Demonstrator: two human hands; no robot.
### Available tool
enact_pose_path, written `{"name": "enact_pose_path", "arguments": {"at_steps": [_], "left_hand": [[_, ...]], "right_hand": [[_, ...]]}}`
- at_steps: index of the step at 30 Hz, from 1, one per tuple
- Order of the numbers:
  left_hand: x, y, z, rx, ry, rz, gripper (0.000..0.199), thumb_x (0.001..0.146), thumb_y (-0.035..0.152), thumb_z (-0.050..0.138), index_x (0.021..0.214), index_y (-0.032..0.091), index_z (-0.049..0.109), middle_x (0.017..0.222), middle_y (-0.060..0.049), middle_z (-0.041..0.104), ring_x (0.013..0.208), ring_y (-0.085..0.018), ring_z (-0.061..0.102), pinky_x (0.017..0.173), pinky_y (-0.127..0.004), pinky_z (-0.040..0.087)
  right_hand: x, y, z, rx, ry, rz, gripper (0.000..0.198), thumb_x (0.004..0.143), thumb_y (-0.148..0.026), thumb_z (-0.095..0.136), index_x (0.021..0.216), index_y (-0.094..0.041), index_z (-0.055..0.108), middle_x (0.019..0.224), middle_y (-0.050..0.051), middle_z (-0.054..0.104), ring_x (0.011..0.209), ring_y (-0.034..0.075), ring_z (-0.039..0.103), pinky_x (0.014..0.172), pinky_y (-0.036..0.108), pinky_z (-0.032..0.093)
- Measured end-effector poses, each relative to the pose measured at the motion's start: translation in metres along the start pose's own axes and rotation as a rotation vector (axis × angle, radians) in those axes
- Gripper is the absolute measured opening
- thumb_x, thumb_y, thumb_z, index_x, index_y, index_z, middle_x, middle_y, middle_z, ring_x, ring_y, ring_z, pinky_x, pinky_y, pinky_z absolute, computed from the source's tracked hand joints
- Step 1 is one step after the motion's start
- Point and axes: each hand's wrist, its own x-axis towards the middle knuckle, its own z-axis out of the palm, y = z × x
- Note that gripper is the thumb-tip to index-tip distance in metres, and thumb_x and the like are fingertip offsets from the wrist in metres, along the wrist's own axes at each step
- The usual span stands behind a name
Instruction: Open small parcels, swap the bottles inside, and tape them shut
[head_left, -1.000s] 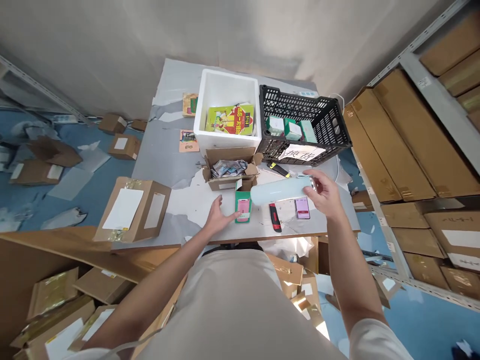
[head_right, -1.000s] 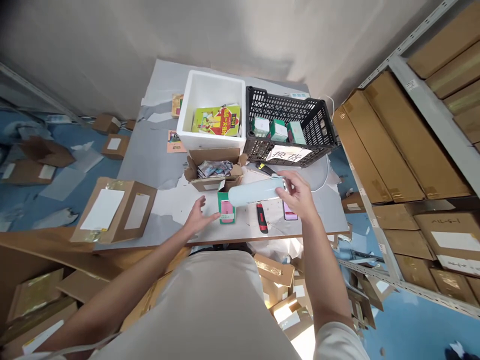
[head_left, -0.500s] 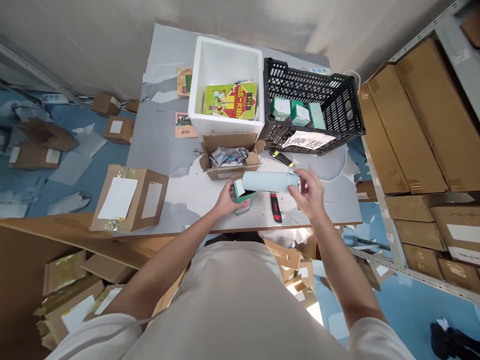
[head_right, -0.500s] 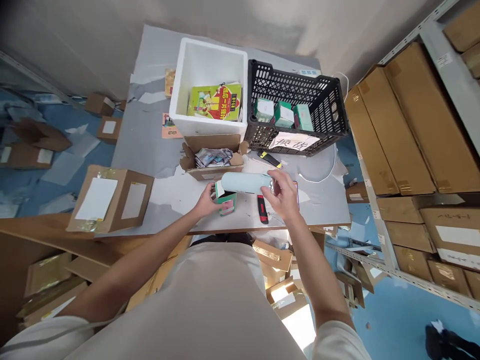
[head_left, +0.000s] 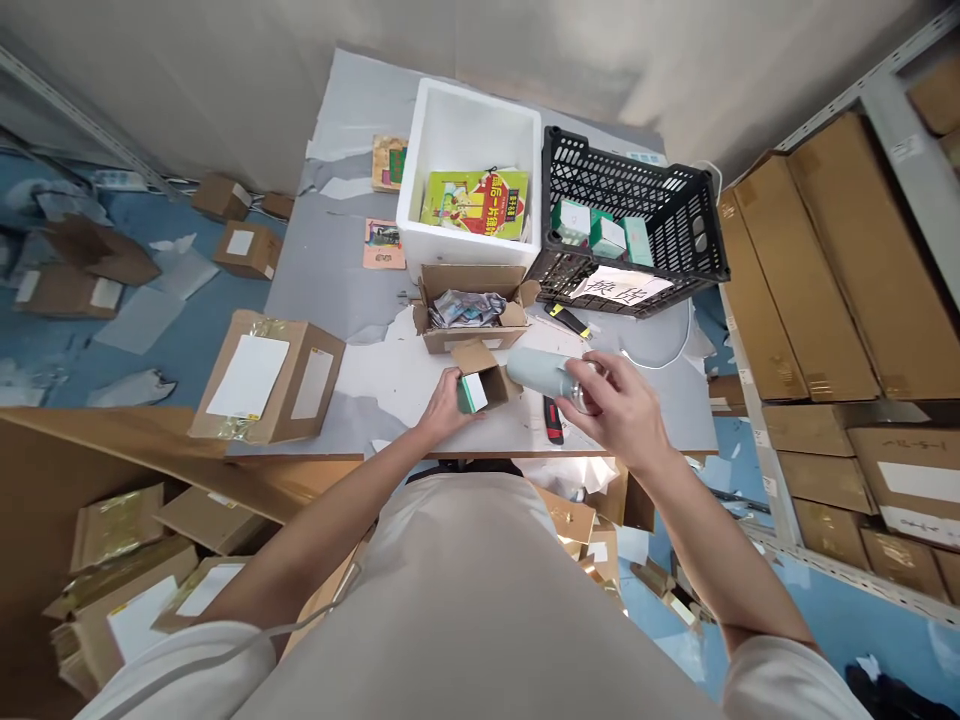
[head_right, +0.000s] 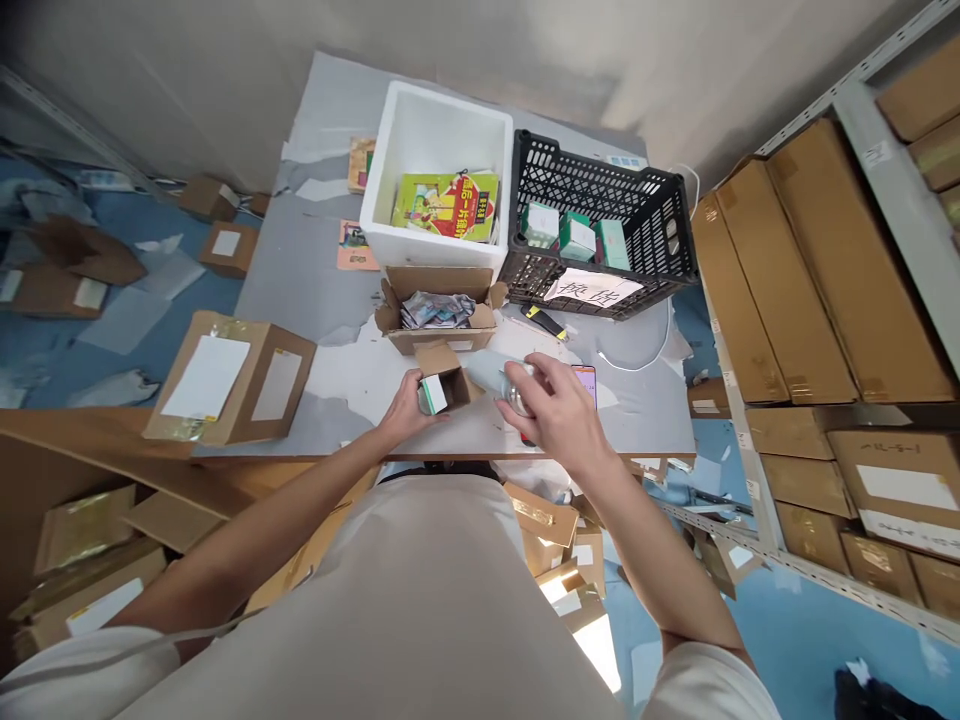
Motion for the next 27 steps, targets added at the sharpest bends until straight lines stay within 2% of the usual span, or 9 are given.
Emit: {"name": "enact_pose_path", "arguments": {"at_steps": [5,8,11,15,19,23,27], "left_hand": [[0.000,0.007,0.007,0.089,0.027,0.079,0.081,0.051,0.033,0.083,0.116,0.021,0.037,0.113,-0.009,0.049,0.110,-0.030,0.051,0.090,-0.045,0.046],[0.001,0.011,0.010,0.124,0.044,0.097,0.077,0.055,0.035,0.081,0.116,0.020,0.037,0.113,-0.010,0.049,0.109,-0.031,0.051,0.090,-0.046,0.046],[0.001,0.011,0.009,0.080,0.054,0.135,0.075,0.057,0.033,0.079,0.117,0.019,0.038,0.113,-0.011,0.048,0.109,-0.031,0.050,0.091,-0.047,0.045],[0.002,0.005,0.002,-0.034,-0.035,0.214,0.067,0.061,0.030,0.076,0.117,0.019,0.040,0.112,-0.011,0.048,0.110,-0.030,0.050,0.090,-0.047,0.046],[0.003,-0.003,-0.004,-0.037,-0.068,0.182,0.077,0.055,0.035,0.081,0.118,0.020,0.038,0.115,-0.011,0.047,0.111,-0.030,0.049,0.093,-0.047,0.045],[0.004,-0.005,-0.005,-0.032,-0.116,0.142,0.079,0.053,0.038,0.082,0.116,0.021,0.038,0.114,-0.010,0.047,0.109,-0.029,0.051,0.092,-0.046,0.045],[0.002,-0.005,-0.001,-0.098,-0.097,0.101,0.080,0.051,0.042,0.082,0.114,0.020,0.039,0.113,-0.010,0.047,0.109,-0.028,0.051,0.091,-0.045,0.046]], "right_hand": [[0.003,-0.022,0.002,-0.134,-0.160,-0.244,0.029,0.088,-0.032,0.053,0.116,-0.025,0.055,0.108,0.011,0.059,0.096,0.022,0.055,0.069,0.029,0.050],[-0.001,-0.029,0.004,-0.117,-0.181,-0.345,0.029,0.089,-0.032,0.052,0.117,-0.025,0.055,0.109,0.011,0.059,0.104,0.024,0.053,0.070,0.029,0.050],[-0.004,-0.029,0.006,0.012,-0.145,-0.330,0.032,0.088,-0.035,0.053,0.118,-0.024,0.054,0.111,0.012,0.057,0.100,0.022,0.054,0.074,0.031,0.050],[0.002,-0.024,0.012,0.148,-0.154,-0.272,0.036,0.088,-0.039,0.053,0.119,-0.021,0.054,0.112,0.013,0.055,0.093,0.020,0.055,0.078,0.032,0.049],[0.018,-0.021,0.016,0.143,-0.224,-0.182,0.037,0.088,-0.042,0.051,0.121,-0.023,0.053,0.113,0.013,0.054,0.092,0.021,0.055,0.079,0.034,0.048],[0.028,-0.021,0.029,0.139,-0.346,-0.190,0.041,0.087,-0.047,0.051,0.121,-0.023,0.053,0.112,0.012,0.053,0.093,0.022,0.054,0.075,0.033,0.047],[0.031,-0.025,0.069,0.041,-0.535,-0.207,0.042,0.085,-0.053,0.052,0.115,-0.024,0.055,0.103,0.012,0.055,0.088,0.024,0.054,0.065,0.031,0.044]]}}
